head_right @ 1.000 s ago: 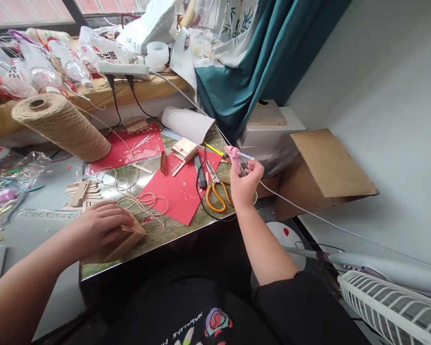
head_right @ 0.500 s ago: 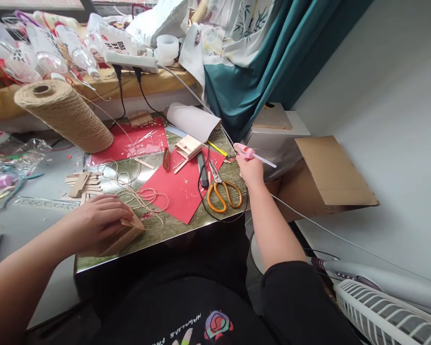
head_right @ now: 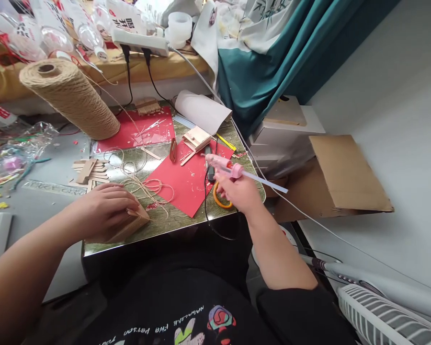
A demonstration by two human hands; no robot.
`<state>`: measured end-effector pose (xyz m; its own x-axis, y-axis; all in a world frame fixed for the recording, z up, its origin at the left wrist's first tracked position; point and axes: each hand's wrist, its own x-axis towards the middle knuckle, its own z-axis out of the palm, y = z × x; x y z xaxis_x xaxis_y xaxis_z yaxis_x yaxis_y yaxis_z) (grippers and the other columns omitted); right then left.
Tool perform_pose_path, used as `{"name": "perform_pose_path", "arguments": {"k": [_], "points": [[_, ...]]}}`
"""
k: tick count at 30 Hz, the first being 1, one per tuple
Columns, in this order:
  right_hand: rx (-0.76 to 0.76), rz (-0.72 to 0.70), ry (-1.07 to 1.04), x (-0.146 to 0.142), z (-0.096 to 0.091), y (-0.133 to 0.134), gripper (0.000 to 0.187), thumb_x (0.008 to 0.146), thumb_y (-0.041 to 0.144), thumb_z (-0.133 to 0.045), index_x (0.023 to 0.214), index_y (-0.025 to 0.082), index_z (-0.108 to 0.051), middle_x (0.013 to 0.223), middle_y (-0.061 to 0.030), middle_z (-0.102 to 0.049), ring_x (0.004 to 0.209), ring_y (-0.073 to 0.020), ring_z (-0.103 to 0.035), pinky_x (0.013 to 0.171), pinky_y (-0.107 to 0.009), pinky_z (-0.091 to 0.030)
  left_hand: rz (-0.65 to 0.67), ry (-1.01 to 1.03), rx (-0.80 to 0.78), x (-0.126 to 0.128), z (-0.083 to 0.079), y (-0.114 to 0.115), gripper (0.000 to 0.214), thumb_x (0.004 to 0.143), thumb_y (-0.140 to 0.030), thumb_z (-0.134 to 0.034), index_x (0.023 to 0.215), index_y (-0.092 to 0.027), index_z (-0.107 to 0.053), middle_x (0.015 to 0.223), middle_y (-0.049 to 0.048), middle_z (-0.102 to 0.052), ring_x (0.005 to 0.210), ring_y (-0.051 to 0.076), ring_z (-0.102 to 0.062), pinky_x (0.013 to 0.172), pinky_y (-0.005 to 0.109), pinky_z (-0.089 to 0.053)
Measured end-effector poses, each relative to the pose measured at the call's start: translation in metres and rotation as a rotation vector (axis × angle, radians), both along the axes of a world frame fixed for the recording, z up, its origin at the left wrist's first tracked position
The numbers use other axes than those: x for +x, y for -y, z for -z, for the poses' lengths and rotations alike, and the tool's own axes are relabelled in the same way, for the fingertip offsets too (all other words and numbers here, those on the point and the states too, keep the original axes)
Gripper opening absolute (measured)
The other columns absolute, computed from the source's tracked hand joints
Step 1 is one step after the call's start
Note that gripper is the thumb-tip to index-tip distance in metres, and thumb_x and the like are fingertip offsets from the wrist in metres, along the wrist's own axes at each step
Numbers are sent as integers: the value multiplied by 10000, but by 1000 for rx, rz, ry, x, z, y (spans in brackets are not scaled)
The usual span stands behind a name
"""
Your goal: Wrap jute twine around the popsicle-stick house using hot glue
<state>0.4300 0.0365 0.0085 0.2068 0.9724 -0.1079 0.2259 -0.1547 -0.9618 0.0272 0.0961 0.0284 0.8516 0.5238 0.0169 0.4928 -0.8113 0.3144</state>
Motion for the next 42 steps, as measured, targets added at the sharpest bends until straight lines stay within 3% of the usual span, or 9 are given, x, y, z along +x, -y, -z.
{"name": "perform_pose_path", "arguments": {"k": [3,6,11,15,21,27,33,40,42], "points": [[-71,-160,51,-24,-4,0,346,948,472,-703,1166,217,-790,706,-19,-741,482,-131,-620,420,-235,-499,0,14,10,-1,2,0,197,1028,-384,-590,1025,-343,-783,1024,-24,-788,961,187,-710,973,369,-483],[-16,-312,60,-48,-4,-2,421,982,388,-660,1391,303,-715,1072,-46,-811,559,-126,-641,452,-254,-533,-12,36,26,-1,3,1,212,1030,-389,-579,1038,-347,-786,1010,-21,-784,939,181,-706,974,360,-484],[-41,-404,106,-68,3,-12,413,975,307,-643,1378,337,-727,1371,-13,-741,714,-151,-696,463,-245,-520,-44,62,33,0,1,5,208,1025,-389,-580,1025,-341,-782,978,-19,-777,928,183,-700,979,364,-482],[-114,-410,108,-67,10,-16,424,967,296,-637,1381,320,-727,1214,-18,-799,555,-112,-645,395,-223,-480,-51,96,19,0,1,5,204,1019,-400,-589,996,-336,-781,938,-17,-768,909,188,-691,981,366,-477],[-276,-348,19,-59,24,-19,407,986,385,-629,1360,239,-699,521,42,-664,357,-125,-572,345,-189,-429,-21,51,55,-2,2,5,189,1026,-353,-575,1016,-327,-762,960,-13,-770,924,200,-690,965,387,-462],[-304,-151,-235,-53,26,-23,304,842,451,-767,903,169,-671,490,1,-651,330,-126,-546,301,-183,-323,-34,40,53,-2,2,6,183,1029,-349,-572,1025,-336,-754,975,-19,-768,936,204,-684,962,389,-460],[-157,43,-399,-70,21,6,349,874,531,-708,906,190,-638,571,28,-629,412,-101,-549,374,-196,-372,-30,54,37,-1,0,6,169,1017,-330,-587,1005,-325,-755,963,-22,-771,924,198,-687,989,383,-467],[-179,-364,-529,-117,38,69,291,933,497,-722,1007,216,-706,586,39,-618,429,-115,-529,411,-232,-420,-31,0,37,1,-4,7,188,1045,-351,-562,1039,-306,-745,1004,2,-779,983,206,-696,977,390,-469],[-198,-393,-571,-127,46,78,278,957,482,-693,1040,218,-710,593,48,-605,439,-109,-522,427,-228,-431,-18,-5,24,1,-4,6,177,1043,-348,-569,1049,-308,-742,1012,-1,-781,974,204,-702,980,395,-471]]}}
